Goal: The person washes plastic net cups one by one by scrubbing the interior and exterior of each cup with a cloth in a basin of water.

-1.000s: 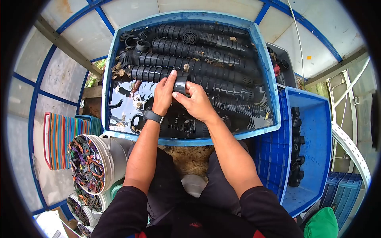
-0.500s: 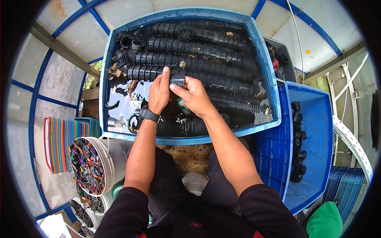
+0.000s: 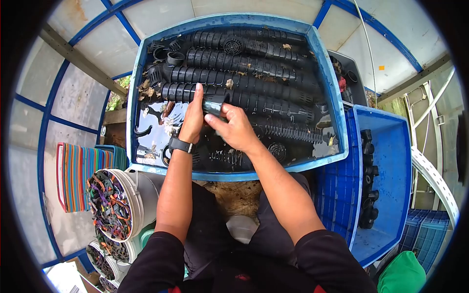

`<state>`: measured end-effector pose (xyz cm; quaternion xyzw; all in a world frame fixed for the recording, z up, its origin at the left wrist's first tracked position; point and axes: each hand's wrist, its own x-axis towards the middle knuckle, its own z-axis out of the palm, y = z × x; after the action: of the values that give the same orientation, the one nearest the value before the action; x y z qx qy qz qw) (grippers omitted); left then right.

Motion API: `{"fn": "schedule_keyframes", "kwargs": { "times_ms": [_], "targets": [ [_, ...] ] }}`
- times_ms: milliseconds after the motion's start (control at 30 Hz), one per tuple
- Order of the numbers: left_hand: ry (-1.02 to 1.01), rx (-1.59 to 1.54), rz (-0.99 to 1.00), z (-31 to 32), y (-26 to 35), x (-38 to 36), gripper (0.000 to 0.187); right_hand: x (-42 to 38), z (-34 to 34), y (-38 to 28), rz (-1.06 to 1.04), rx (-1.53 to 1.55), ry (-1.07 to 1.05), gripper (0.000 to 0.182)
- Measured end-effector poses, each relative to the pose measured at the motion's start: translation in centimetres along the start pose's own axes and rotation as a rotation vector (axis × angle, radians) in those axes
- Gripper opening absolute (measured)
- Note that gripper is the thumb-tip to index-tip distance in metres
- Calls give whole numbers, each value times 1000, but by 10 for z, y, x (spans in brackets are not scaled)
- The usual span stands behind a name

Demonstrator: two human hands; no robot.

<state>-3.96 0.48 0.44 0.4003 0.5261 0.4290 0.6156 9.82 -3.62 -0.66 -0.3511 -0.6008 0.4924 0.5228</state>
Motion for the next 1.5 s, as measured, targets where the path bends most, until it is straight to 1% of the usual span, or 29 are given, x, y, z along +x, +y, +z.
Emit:
{"fn": "schedule_keyframes", "kwargs": {
  "times_ms": [67, 133, 200, 233, 333, 367, 400, 467, 500, 533, 600, 633, 667, 733, 767, 800, 867, 933, 967, 1000, 1033, 1133, 1167, 1267, 1300, 1333, 1367, 1400, 1500],
  "targets": [
    [-166, -36, 38, -4, -7, -4, 66, 6, -5, -1, 210, 448, 202, 18],
    [-297, -190, 129, 3, 2, -12, 57, 11, -27, -3, 339, 835, 290, 25],
    [-323, -57, 300, 11, 0, -4, 66, 10, -37, -4, 454, 971, 283, 26],
    [-357, -124, 299, 14, 2, -2, 71, 7, -32, -8, 418, 1029, 289, 26],
    [-360, -174, 295, 11, -2, 0, 45, -2, -21, -21, 341, 1105, 223, 28],
    [-321, -206, 302, 11, -5, 1, 37, -5, -15, -25, 237, 1054, 145, 32],
    [-280, -235, 308, 13, -6, -1, 32, -7, -10, -29, 174, 928, 113, 45],
    [-188, -171, 308, 13, -5, -2, 28, -13, -2, -42, 122, 533, -18, 64],
    [-152, -113, 258, 12, -3, -3, 27, -16, 6, -33, 40, 279, 3, 76],
    [-123, -54, 209, 11, -1, -3, 26, -19, 10, -27, -26, 36, 7, 77],
    [-77, -25, 219, 11, -2, -4, 32, -16, 6, -20, -74, -246, -52, 77],
    [-41, -28, 191, 13, 0, -5, 35, -13, 7, -11, -152, -376, -26, 64],
    [-5, -32, 167, 15, 3, -6, 39, -11, 4, -6, -160, -380, -20, 64],
    [29, 15, 97, 16, 7, -6, 44, -11, 1, -3, -166, -775, -123, 48],
    [7, 5, 95, 15, 1, -3, 46, -12, 6, 1, -268, -774, -1, 33],
    [-14, -5, 95, 14, -6, 2, 49, -11, 7, 5, -267, -776, -3, 33],
    [-17, 30, 51, 5, -25, 15, 54, -10, 8, 10, -142, -572, 67, 34],
    [-77, -84, 41, 8, -17, 10, 53, 2, 4, 3, -243, -531, 135, 38],
    [-238, -194, 2, 4, -11, 6, 51, 6, -1, -2, -71, -169, 141, 41],
    [-232, -197, -3, 2, -6, 2, 51, 5, -5, -4, 108, 197, 144, 45],
    [-315, -252, 61, 2, 1, 2, 44, 7, -14, -10, 169, 517, 120, 52],
    [-473, -356, 138, 9, 17, -9, 43, -2, -26, -27, 306, 854, 37, 66],
    [-460, -390, 141, 12, 17, -9, 41, -3, -22, -28, 306, 849, 28, 66],
    [-412, -363, 97, 1, 11, -4, 35, -5, -9, -26, 225, 676, 62, 67],
    [-384, -297, 45, -4, 5, 0, 33, -6, -7, -20, 101, 282, 24, 63],
    [-239, -243, 84, 2, -6, 7, 33, -10, -4, -14, -22, -109, -11, 59],
    [-183, -186, 95, 2, -12, 13, 35, -6, -1, -7, -179, -369, 17, 56],
    [-128, -128, 102, 5, -12, 12, 37, -7, 0, -3, -173, -363, 26, 56],
    [-41, -46, 102, 13, -6, 7, 48, -7, -1, 1, -193, -783, -67, 50]
  ]
}}
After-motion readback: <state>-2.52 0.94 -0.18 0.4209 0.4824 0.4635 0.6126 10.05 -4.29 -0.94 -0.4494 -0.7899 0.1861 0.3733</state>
